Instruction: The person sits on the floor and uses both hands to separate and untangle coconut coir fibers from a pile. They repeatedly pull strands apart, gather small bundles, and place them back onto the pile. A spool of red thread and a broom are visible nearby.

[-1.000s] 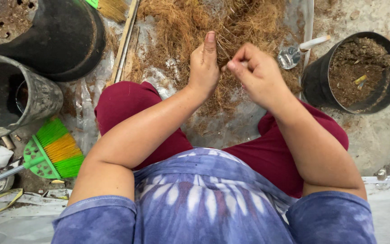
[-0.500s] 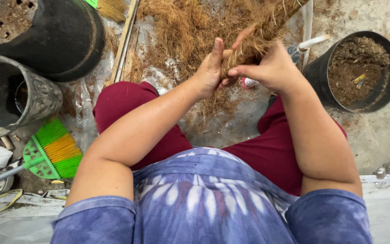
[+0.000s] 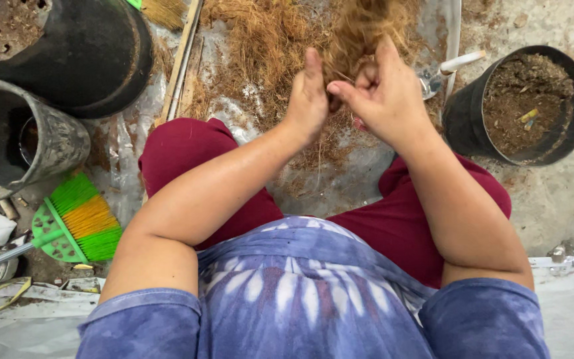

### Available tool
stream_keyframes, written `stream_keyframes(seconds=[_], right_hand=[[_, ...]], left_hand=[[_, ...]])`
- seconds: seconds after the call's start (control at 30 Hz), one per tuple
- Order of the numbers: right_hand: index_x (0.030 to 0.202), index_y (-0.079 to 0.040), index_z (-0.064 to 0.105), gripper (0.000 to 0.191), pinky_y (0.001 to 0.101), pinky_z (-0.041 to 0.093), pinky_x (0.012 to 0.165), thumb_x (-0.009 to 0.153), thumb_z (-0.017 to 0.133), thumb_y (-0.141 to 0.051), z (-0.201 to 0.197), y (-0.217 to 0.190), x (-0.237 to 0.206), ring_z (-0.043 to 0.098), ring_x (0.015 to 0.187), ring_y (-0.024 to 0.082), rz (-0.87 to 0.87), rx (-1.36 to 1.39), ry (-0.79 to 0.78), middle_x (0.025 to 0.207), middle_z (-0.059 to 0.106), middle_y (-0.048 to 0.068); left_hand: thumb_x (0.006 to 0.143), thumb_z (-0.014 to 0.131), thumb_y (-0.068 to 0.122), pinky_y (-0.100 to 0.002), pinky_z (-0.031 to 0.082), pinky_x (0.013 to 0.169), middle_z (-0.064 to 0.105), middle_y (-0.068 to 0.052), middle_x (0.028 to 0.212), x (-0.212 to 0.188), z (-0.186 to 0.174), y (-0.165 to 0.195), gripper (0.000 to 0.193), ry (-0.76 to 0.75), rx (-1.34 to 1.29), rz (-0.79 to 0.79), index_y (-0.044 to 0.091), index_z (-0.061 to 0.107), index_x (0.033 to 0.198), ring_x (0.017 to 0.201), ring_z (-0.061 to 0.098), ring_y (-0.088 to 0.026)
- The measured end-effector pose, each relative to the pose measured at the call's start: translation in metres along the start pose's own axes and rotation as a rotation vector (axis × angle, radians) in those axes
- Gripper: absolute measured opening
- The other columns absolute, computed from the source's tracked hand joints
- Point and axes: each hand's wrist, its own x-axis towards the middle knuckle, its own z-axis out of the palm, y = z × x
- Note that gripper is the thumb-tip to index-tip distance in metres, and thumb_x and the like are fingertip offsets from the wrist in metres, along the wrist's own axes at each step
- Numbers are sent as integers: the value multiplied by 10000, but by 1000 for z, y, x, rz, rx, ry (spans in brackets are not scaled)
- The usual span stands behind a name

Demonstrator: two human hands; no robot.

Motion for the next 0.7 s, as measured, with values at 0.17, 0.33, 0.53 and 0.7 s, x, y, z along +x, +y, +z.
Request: stream_keyframes(seconds=[0.17, 0.33, 0.53, 0.7], right_hand=[[1297, 5, 482, 340, 299, 389, 528, 1085, 699, -149, 1, 3, -3, 529, 558, 156, 161, 163, -82, 680, 561, 67], [1480, 8, 338, 624, 241, 537, 792, 983, 705, -75, -8, 16, 6, 712, 883, 122, 131, 637, -117, 1060, 700, 49], [1422, 78, 508, 516, 330, 599, 891, 987, 746, -67, -19, 25, 14, 724, 963, 191, 170, 743, -327, 1138, 689, 145], [1350, 41, 533, 558, 320, 595, 883, 868, 804, -39, -19, 26, 11, 712, 933, 160, 148, 682, -345, 1155, 710, 97]], left_hand=[[968, 286, 794, -301, 345, 504, 489, 5, 631, 2, 1, 11, 760, 31, -43, 28, 112, 509, 719, 536, 423, -128], [898, 291, 788, -282, 335, 499, 555, 12, 682, -3, 4, 25, 744, -91, -184, -126, 103, 579, 883, 525, 414, -100], [936, 284, 864, -239, 312, 426, 481, 47, 617, -6, -1, 32, 831, -446, -290, -186, 82, 565, 908, 451, 371, -75], [782, 303, 906, -218, 401, 414, 573, 16, 643, -6, -10, 25, 879, -405, -140, -407, 89, 605, 896, 457, 486, -69]])
